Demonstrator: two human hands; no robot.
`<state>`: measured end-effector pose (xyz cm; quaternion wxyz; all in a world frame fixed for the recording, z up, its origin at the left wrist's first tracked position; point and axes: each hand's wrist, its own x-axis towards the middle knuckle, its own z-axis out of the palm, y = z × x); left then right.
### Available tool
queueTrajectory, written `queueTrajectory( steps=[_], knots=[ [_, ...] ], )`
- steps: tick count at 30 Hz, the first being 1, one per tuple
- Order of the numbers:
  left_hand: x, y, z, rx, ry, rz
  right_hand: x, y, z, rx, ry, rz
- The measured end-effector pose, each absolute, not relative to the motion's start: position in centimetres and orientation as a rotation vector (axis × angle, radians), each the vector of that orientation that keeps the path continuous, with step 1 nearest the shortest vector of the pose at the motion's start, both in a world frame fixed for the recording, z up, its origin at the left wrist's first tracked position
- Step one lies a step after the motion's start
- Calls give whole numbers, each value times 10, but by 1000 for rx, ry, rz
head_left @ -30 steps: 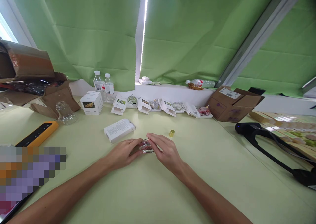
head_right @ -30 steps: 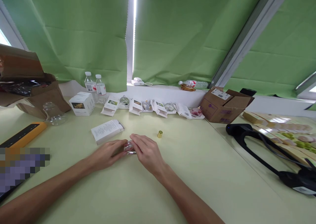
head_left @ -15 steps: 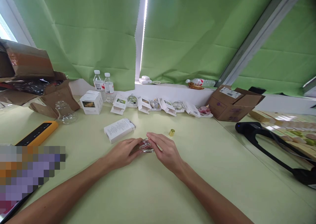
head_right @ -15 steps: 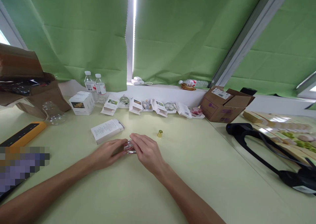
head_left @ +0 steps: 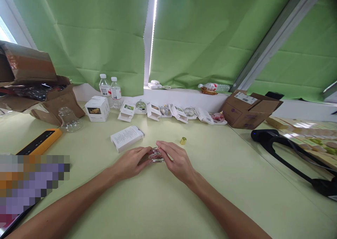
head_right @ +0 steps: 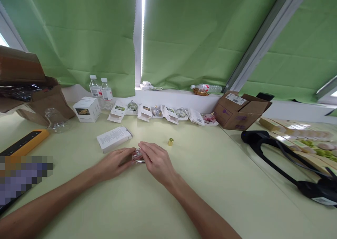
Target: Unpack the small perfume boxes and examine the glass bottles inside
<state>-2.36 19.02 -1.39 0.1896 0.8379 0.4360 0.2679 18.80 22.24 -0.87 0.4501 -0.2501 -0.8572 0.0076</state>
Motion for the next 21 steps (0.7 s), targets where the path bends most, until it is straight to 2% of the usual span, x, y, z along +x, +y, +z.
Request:
queueTrajectory(
  steps=[21],
  knots=[
    [-23,190,-11,2348,1227,753,189,223,-10,-624,-2121,48]
  ],
)
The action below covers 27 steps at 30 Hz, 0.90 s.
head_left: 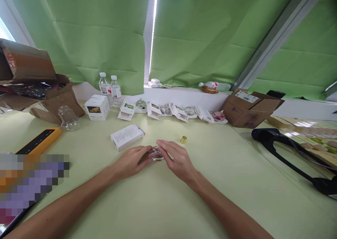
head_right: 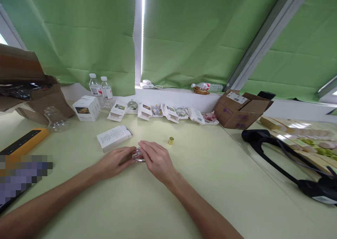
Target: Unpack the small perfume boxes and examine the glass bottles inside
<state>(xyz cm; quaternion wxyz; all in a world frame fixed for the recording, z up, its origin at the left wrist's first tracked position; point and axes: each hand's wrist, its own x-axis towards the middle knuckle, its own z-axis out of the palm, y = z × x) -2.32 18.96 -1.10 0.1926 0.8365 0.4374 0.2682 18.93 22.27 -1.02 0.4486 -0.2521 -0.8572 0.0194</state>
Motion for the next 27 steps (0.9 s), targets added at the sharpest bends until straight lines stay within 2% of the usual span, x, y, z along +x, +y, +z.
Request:
queueTrajectory(
  steps=[27],
  knots=[
    [-24,191,-13,2349,1227,704,190,222,-8,-605,-2138,41]
  ],
)
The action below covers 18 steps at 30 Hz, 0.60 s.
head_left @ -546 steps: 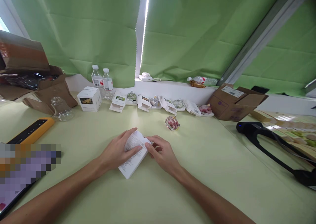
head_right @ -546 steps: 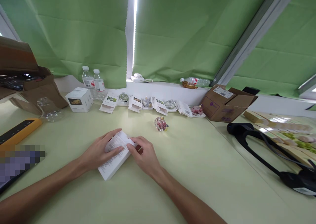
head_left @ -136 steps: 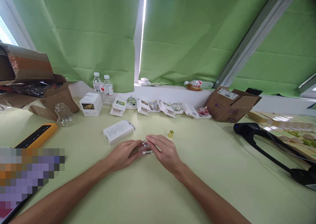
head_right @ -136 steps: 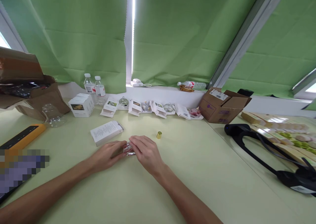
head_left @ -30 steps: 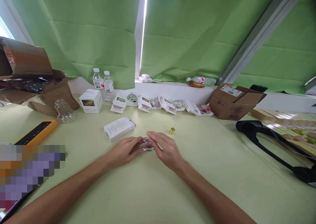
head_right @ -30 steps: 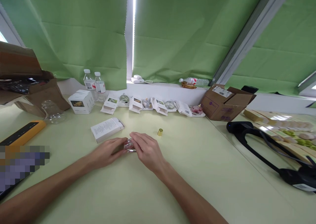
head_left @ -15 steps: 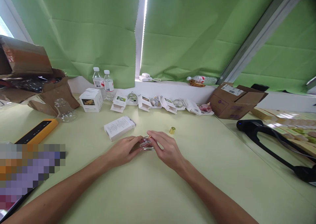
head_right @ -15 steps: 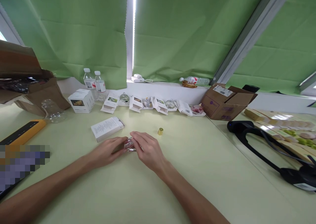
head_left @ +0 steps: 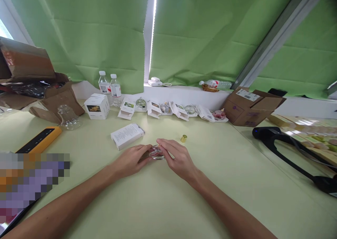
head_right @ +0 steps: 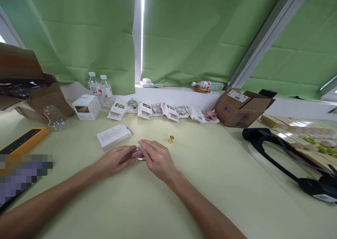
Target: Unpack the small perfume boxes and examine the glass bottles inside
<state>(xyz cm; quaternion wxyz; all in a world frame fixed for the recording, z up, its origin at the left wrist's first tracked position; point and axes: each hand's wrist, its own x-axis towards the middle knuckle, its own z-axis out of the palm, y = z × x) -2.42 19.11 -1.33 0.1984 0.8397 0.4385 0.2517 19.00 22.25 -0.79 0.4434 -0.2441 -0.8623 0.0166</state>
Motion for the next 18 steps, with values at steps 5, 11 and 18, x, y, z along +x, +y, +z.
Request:
queueTrajectory(
  steps=[5,11,18],
  knots=[
    [-24,190,-12,2344,1230,705,190,223,-9,-604,-2142,44],
    [-24,191,-14,2347,1215,719,191,223,-8,-601,-2134,32],
    [-24,191,-13,2339,1215,722,191,223,-8,-601,-2134,45]
  ],
)
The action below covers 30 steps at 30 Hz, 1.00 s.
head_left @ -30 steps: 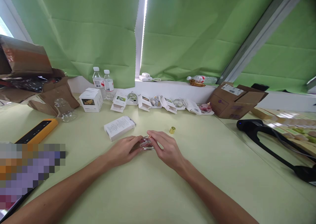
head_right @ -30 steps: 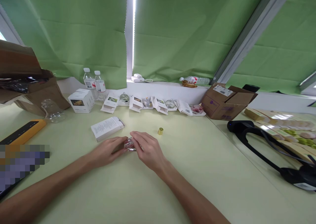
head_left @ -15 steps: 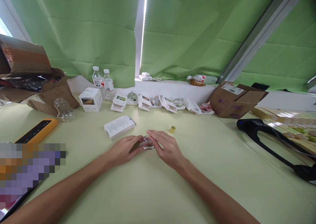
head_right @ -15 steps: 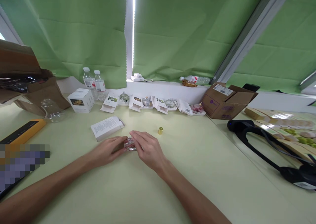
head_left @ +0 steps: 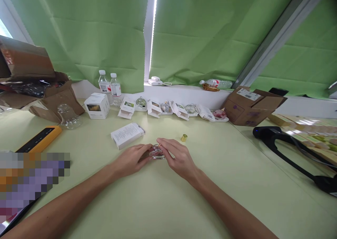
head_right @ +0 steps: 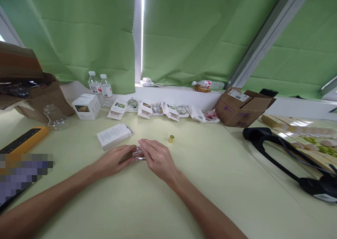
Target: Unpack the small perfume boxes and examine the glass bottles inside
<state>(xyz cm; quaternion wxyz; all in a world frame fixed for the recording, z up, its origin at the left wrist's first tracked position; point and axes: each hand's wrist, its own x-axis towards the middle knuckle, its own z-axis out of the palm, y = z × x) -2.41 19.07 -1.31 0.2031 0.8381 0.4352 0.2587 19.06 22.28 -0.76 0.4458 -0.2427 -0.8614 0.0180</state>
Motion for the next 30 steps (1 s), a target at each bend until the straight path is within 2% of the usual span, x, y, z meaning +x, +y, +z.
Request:
queueTrajectory(
  steps=[30],
  knots=[
    [-25,190,-12,2346,1225,716,191,223,-8,-610,-2131,70]
  ],
)
